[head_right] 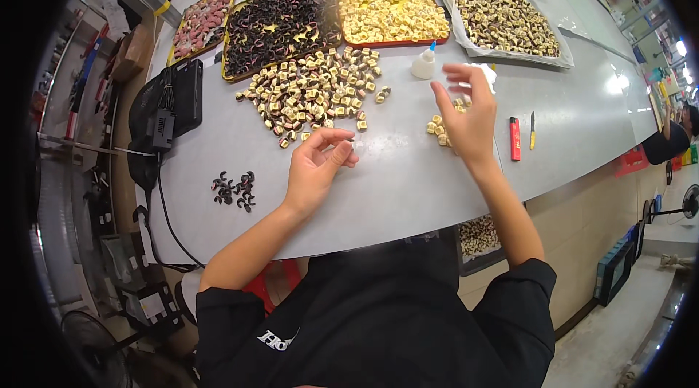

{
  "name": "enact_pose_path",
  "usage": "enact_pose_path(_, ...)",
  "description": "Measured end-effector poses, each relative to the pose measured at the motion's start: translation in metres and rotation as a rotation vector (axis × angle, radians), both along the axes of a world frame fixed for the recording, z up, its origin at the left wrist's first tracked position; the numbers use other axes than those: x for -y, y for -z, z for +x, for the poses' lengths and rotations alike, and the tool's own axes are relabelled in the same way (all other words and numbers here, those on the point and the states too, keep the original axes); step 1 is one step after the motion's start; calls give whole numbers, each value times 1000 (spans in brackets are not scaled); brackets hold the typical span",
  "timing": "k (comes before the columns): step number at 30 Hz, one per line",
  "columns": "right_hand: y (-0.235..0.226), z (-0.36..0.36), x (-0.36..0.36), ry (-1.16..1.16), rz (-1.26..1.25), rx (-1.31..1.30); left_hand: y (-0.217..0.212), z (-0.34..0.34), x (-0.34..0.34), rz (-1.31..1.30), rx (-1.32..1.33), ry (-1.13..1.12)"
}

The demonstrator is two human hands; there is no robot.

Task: Apply glue to small black components and attach them to gold-colored parts at a factory workbench.

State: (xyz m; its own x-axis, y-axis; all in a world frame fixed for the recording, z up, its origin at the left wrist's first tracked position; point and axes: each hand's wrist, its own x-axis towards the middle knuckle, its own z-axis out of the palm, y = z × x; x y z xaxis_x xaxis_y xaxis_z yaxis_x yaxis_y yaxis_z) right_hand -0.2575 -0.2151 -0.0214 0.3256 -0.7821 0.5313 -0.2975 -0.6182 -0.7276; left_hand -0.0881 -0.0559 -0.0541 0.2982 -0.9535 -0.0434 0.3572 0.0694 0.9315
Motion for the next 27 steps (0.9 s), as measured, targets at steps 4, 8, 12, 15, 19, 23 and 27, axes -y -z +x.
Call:
enact_pose_path(4, 25, 11, 43, 18, -44, -137, -2, -3, 0, 77, 12, 88)
enact_pose_path(8, 31, 13, 67, -148, 187, -226, -1, -2, 2, 48, -107, 136)
enact_pose_path(12, 31, 27, 72, -259, 251, -83, 1, -2, 1, 27, -201, 167)
enact_pose_path(15, 14, 39, 57, -369, 314, 72, 3, 2, -1, 36, -183, 187)
enact_pose_path(19, 3, 39, 31, -601, 523, 242, 5, 5, 1, 76, -199, 239)
enact_pose_path(23, 9, 36, 14, -705, 699, 348, 7, 8, 3, 105, -215, 248)
enact_pose_path(27, 2, 36, 4, -729, 835, 508, 7, 4, 5, 100, -202, 222)
